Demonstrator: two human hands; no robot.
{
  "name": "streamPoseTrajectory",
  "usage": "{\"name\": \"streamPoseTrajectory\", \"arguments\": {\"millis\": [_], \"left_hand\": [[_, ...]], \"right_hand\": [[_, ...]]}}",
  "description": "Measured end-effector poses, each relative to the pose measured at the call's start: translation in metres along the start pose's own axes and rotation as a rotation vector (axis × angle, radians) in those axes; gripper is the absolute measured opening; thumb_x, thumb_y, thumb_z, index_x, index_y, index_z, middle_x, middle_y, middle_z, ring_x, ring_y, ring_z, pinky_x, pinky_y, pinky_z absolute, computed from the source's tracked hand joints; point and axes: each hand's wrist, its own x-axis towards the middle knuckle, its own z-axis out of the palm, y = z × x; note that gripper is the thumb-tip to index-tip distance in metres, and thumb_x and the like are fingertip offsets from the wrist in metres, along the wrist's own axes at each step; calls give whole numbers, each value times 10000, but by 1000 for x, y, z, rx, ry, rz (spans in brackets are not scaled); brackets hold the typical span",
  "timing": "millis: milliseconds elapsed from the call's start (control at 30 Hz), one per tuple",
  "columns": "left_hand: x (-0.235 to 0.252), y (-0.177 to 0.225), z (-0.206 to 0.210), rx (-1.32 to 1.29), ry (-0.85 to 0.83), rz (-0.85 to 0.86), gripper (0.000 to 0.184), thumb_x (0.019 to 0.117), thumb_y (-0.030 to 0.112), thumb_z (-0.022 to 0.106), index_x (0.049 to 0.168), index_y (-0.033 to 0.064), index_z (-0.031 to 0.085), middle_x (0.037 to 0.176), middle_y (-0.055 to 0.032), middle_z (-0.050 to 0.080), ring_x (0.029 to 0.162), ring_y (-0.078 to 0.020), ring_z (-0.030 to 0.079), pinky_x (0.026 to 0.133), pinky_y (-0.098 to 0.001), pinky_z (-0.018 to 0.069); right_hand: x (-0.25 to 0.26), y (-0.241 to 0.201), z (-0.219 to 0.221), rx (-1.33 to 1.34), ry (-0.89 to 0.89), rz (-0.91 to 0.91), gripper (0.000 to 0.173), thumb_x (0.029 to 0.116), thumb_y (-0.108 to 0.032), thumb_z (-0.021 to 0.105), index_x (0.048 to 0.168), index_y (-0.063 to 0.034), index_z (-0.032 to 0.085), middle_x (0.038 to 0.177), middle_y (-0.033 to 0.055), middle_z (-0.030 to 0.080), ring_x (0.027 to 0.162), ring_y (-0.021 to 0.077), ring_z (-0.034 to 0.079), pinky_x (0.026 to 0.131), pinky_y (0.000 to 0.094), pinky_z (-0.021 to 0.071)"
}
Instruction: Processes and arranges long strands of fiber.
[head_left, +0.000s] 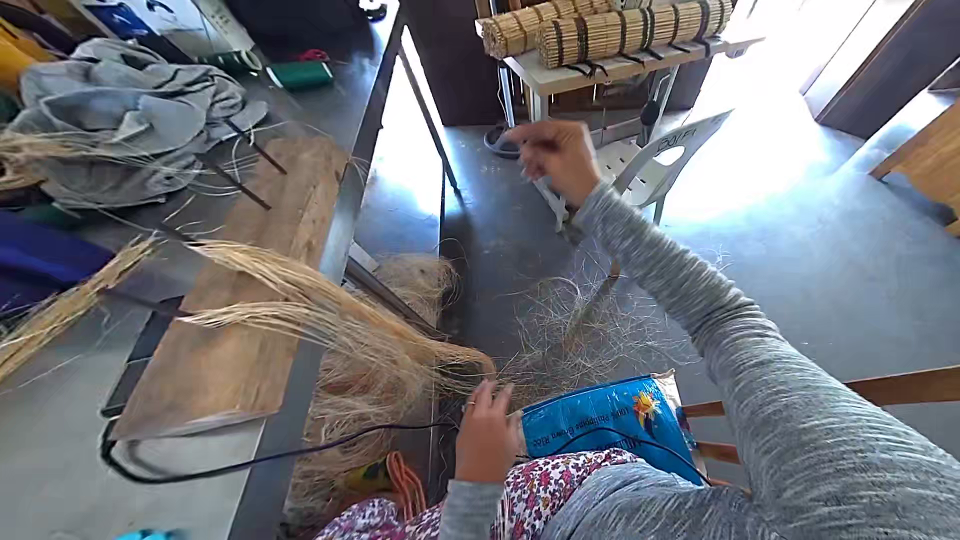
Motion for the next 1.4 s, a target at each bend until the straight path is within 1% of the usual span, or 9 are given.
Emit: {"name": "streamPoseTrajectory", "arguments": {"millis": [67, 133, 233, 367, 467, 633, 967, 1133, 1400], "left_hand": [[-32, 8, 0, -62, 88, 57, 350, 857, 24, 773, 1198, -41, 726, 1310, -329, 616, 1267, -521, 564, 1029, -639, 481], [-65, -2, 8, -66, 295, 60, 318, 819, 3, 760, 1135, -24, 756, 1282, -306, 643, 1246, -508, 588, 1010, -624, 501], [-105, -27, 23, 37, 654, -90, 304, 855, 101, 689, 1129, -9, 762, 1299, -278, 649, 1275, -505, 571, 1025, -597, 497], [-128, -33, 37, 97, 846, -242, 360, 886, 201, 665, 1166, -8, 752, 1308, -259, 657, 1275, -491, 577, 1022, -579, 501], [-133, -37, 47, 125, 807, -269, 305, 887, 205, 661, 1096, 20, 783, 1230, -201, 715, 1219, -450, 637, 942, -587, 545], [-139, -42, 47, 131, 832, -301, 274, 859, 191, 681, 1049, 33, 798, 1169, -155, 747, 1173, -399, 678, 913, -541, 572], [-149, -46, 47, 84, 859, -307, 242, 859, 165, 680, 1024, 35, 801, 1126, -135, 761, 1137, -364, 700, 905, -499, 585], [-149, -48, 47, 88, 862, -305, 229, 872, 159, 669, 1017, 44, 804, 1120, -120, 764, 1125, -347, 709, 881, -491, 595], [-148, -49, 48, 100, 870, -294, 225, 870, 157, 663, 1006, 48, 805, 1093, -105, 771, 1095, -319, 722, 882, -451, 597]], "right_hand": [[-15, -8, 44, 78, -117, -4, 227, 948, 68, 582, 1137, 90, 707, 935, 167, 725, 744, 157, 693, 716, 322, 605], [-27, -23, 79, 80, -247, -2, 192, 942, 45, 631, 1114, 90, 704, 971, 166, 725, 788, 160, 706, 762, 330, 613], [-43, -42, 125, 93, -348, -61, 195, 930, 12, 672, 1114, 75, 687, 964, 137, 719, 798, 139, 714, 768, 319, 624], [-52, -56, 187, 40, -332, -207, 204, 912, -13, 686, 1098, 72, 688, 912, 138, 728, 767, 149, 709, 755, 325, 610], [-54, -71, 220, -60, -310, -305, 177, 941, -29, 660, 1085, 63, 706, 957, 168, 745, 825, 204, 733, 813, 368, 606], [-52, -98, 256, -117, -258, -452, 153, 956, -40, 630, 1016, 43, 744, 949, 165, 754, 838, 220, 735, 824, 363, 593], [-29, -123, 299, -242, -295, -366, 186, 977, -32, 589, 1071, 44, 730, 1034, 194, 738, 968, 285, 716, 918, 414, 554], [-27, -131, 300, -312, -332, -274, 202, 982, -17, 561, 1101, 57, 707, 1093, 212, 722, 1034, 316, 698, 963, 456, 527], [-20, -129, 304, -401, -400, -251, 188, 970, -2, 574, 1093, 50, 707, 1069, 220, 719, 1042, 343, 690, 971, 479, 511]]}}
